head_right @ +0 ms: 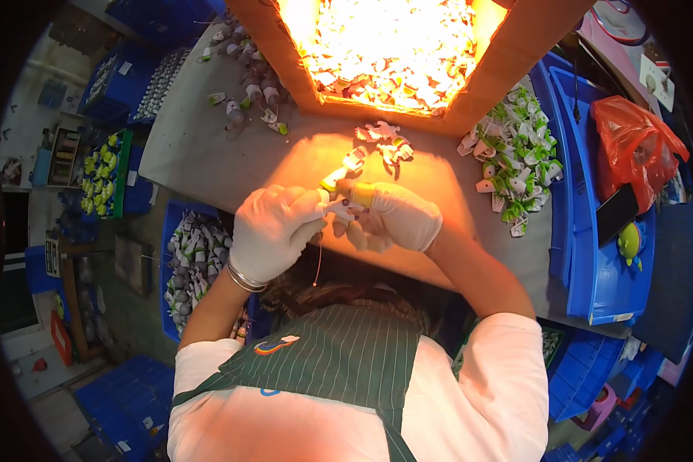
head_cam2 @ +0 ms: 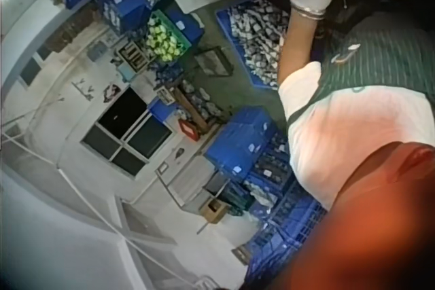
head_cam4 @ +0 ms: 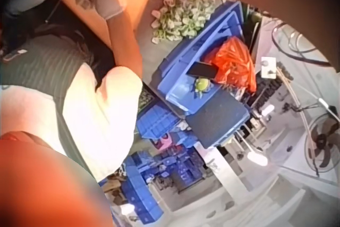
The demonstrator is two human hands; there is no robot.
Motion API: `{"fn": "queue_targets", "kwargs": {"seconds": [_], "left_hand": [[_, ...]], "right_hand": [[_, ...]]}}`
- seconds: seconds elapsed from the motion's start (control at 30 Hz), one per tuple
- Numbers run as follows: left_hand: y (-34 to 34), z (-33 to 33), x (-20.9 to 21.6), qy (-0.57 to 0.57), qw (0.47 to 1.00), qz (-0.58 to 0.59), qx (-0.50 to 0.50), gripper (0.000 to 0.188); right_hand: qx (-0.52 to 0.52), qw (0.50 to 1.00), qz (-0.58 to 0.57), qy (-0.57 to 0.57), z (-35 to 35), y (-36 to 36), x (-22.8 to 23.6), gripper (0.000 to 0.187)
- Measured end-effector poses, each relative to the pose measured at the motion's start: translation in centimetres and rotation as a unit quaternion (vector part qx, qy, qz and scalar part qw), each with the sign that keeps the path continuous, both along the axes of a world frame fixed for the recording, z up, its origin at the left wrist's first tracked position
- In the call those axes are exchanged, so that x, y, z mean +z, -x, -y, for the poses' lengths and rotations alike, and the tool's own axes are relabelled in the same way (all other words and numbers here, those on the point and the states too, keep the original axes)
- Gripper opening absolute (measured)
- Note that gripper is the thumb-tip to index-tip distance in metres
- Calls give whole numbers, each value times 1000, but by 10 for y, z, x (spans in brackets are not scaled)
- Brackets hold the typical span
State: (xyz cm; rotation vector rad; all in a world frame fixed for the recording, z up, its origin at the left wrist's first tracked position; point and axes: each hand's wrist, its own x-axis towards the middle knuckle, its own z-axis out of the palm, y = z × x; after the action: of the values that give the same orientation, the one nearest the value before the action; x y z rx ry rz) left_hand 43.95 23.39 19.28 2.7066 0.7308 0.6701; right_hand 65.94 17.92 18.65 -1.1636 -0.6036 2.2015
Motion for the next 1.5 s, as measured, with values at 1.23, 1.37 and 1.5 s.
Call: {"fn": "queue_targets", "kwargs": {"seconds": [1.23,1.37,1.5], "left_hand": [[29,-202,-95,-37,921,48,386,34],[49,-228,-110,93,888,-29,449,40],[76,-187,-105,438,791,225,363,33]], "right_hand": [[-7,463,727,-506,-63,-10,-81,30],[-47,478,716,-507,-49,-23,-97,23],[-85,464,701,-535,-38,-37,-96,19]]}}
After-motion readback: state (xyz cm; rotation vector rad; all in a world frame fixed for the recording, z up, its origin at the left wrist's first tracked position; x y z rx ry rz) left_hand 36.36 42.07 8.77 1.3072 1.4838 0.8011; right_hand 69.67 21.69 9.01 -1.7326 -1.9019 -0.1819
